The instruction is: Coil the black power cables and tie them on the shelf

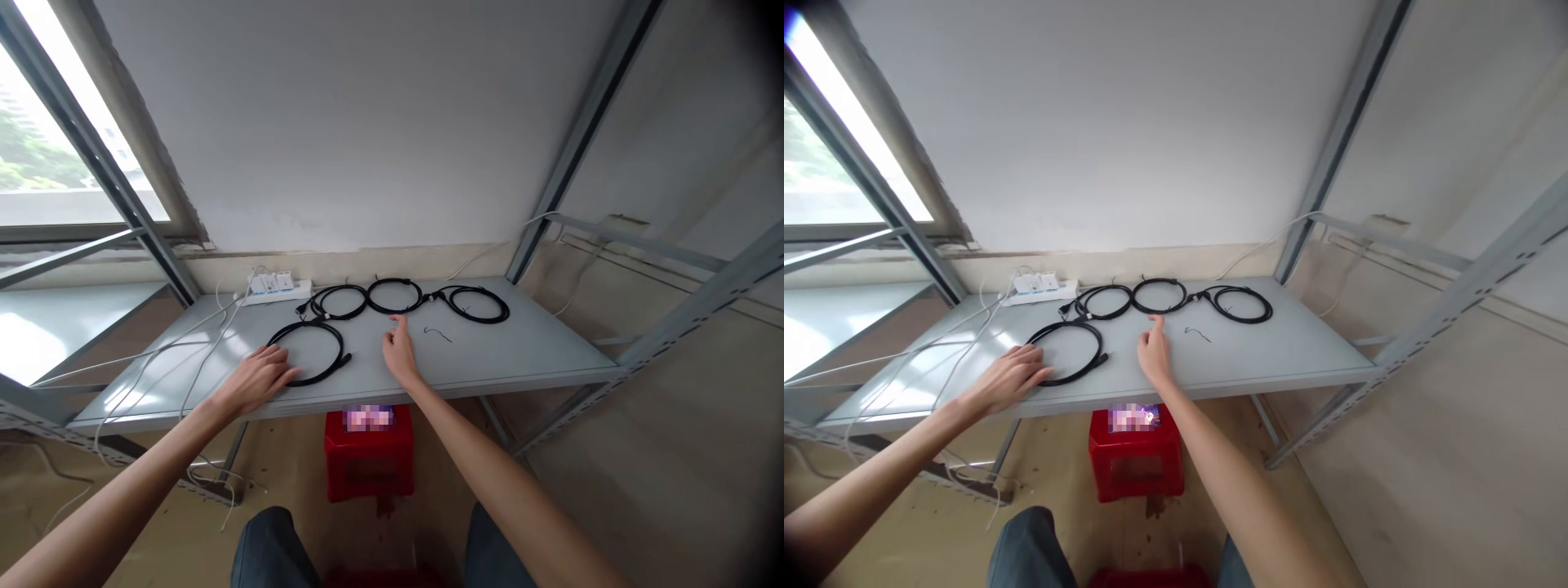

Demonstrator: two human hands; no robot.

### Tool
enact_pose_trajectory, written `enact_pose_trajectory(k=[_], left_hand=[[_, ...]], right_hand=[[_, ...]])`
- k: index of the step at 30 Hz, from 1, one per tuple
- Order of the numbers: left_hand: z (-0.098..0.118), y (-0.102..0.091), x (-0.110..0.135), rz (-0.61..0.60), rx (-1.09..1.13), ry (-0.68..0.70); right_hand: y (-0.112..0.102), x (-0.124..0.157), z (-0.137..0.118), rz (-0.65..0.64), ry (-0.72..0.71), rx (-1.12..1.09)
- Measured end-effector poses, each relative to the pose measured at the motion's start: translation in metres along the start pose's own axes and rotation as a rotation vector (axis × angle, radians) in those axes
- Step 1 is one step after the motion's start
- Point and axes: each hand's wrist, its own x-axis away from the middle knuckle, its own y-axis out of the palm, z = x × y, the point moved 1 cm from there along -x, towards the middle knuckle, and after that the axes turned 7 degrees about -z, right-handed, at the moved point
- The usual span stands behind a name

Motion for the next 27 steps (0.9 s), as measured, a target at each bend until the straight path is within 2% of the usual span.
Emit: enact_pose_trajectory(k=[2, 5, 8, 12, 16, 21, 27], left_hand=[[0.002, -0.002, -0.003, 0.055, -0.003, -0.1], [0.021, -0.003, -0.018, 0.083, 0.006, -0.211], [0.051, -0.003, -0.043, 0.02, 0.072, -0.296], [0.088, -0.004, -0.081, -0.116, 0.145, -0.481], [0.106, -0.008, -0.104, -0.209, 0.128, -0.471], [0.1, -0.011, -0.094, -0.282, 0.122, -0.412], [0.085, -0.014, -0.064, -0.208, 0.136, -0.486]], right_hand=[[0.0, 0.0, 0.0, -0.001, 0.0, -0.003], [0.0, 0.0, 0.001, -0.004, -0.009, -0.005], [0.001, -0.001, 0.003, -0.012, -0.015, -0.008], [0.001, -0.002, 0.004, -0.004, -0.023, 0.003], [0.0, -0.003, 0.004, -0.009, -0.038, 0.011], [-0.001, -0.003, 0.005, -0.019, -0.017, 0.03], [0.0, -0.005, 0.005, -0.019, -0.001, 0.028]])
